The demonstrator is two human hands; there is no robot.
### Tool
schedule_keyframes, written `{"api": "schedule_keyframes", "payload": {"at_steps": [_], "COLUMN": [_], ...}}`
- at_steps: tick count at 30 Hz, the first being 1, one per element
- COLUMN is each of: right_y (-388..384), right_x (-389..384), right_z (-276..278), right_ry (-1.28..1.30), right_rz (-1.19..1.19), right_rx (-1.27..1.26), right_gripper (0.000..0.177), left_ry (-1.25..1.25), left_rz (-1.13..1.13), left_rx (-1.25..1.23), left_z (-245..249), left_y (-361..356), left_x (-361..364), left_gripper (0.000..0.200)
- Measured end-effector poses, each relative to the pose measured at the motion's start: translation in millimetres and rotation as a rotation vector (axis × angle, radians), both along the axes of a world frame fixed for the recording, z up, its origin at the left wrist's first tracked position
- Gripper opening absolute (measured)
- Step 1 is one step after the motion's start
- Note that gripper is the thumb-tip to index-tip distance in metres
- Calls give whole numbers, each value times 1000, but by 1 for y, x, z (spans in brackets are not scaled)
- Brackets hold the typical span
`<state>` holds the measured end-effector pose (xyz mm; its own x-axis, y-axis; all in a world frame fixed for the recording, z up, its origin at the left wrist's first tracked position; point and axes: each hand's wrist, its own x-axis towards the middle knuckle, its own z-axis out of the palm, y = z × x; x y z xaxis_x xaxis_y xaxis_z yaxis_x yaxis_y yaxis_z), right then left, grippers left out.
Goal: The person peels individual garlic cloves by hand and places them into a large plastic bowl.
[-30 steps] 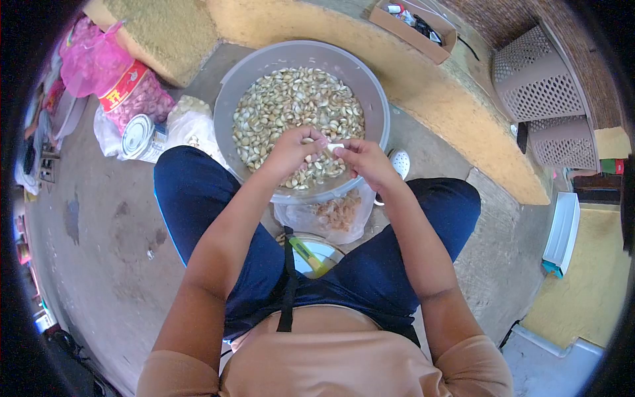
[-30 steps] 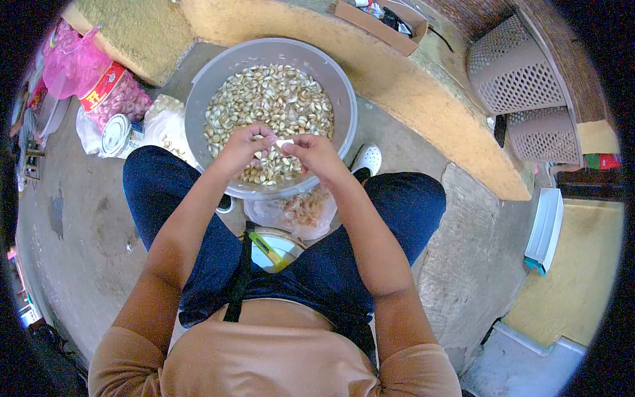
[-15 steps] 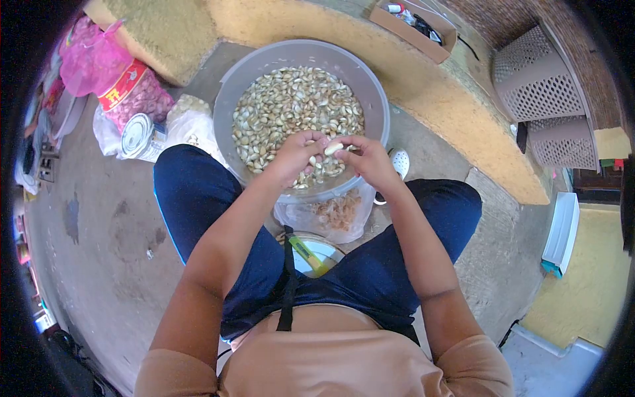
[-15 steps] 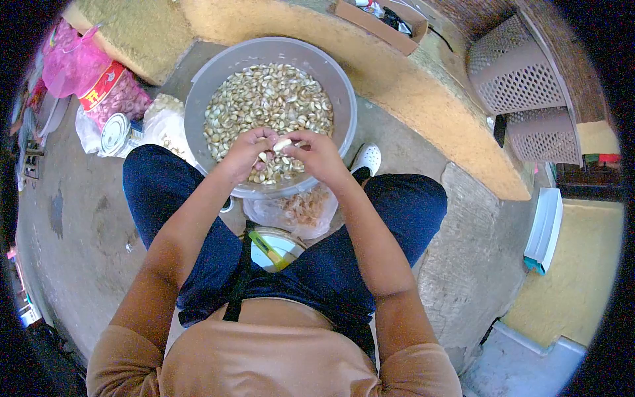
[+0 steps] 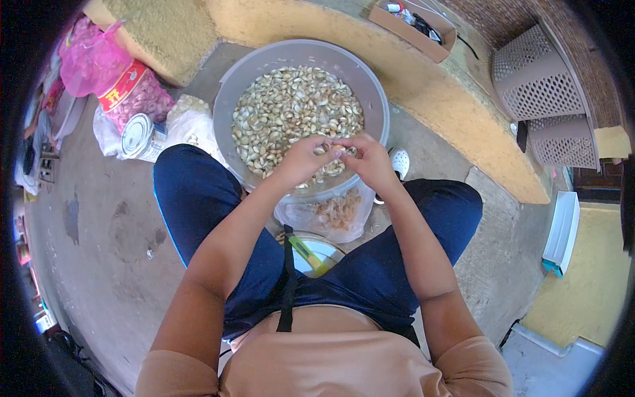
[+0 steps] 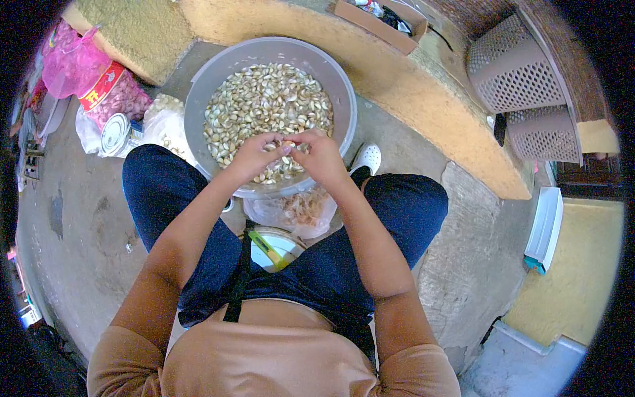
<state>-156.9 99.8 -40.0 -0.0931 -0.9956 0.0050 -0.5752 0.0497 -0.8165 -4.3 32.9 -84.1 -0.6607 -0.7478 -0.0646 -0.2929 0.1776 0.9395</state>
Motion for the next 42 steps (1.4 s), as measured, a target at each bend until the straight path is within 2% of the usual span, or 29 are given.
{"api": "schedule_keyframes", "payload": {"at_steps": [2, 5, 8, 9, 15, 18, 21, 26, 30, 33, 36, 38, 42], "right_y": [1, 1, 2, 2, 2, 1, 2, 1, 1, 1, 0, -1, -3], "right_x": [-1, -1, 1, 2, 7, 6, 6, 11, 13, 11, 4, 0, -8], "right_z": [-1, -1, 1, 2, -16, -14, -27, -25, -19, -14, -22, -21, -12], "right_ry": [34, 83, 100, 100, -210, -432, -563, -602, -633, -795, -1126, -1180, -1186], "right_rz": [6, 27, 27, 22, -175, -254, -236, -241, -285, -320, -386, -452, -625], "right_rx": [-17, -30, -8, 5, 151, 407, 354, 329, 312, 360, 368, 350, 220], "right_gripper": [24, 24, 25, 25, 27, 25, 24, 20, 20, 23, 26, 26, 24], "left_ry": [21, -91, -57, -55, -118, -180, -201, -212, -184, -95, -67, -37, -72], "left_rz": [-18, -12, -43, -24, 41, 54, 62, 130, 168, 223, 267, 274, 133], "left_rx": [-137, 150, -152, -185, -347, -427, -470, -525, -349, -201, -86, -55, 5], "left_z": [-2, 17, 18, 17, 16, 16, 14, 12, 8, 8, 1, -4, -16], "left_y": [-1, 0, 1, 1, 5, 7, 9, 7, 3, 0, -2, -2, 3], "left_x": [0, 2, 3, 3, 0, 0, -1, 1, 2, 2, 2, 0, -3], "left_gripper": [29, 25, 22, 21, 19, 17, 16, 15, 17, 17, 17, 18, 18]}}
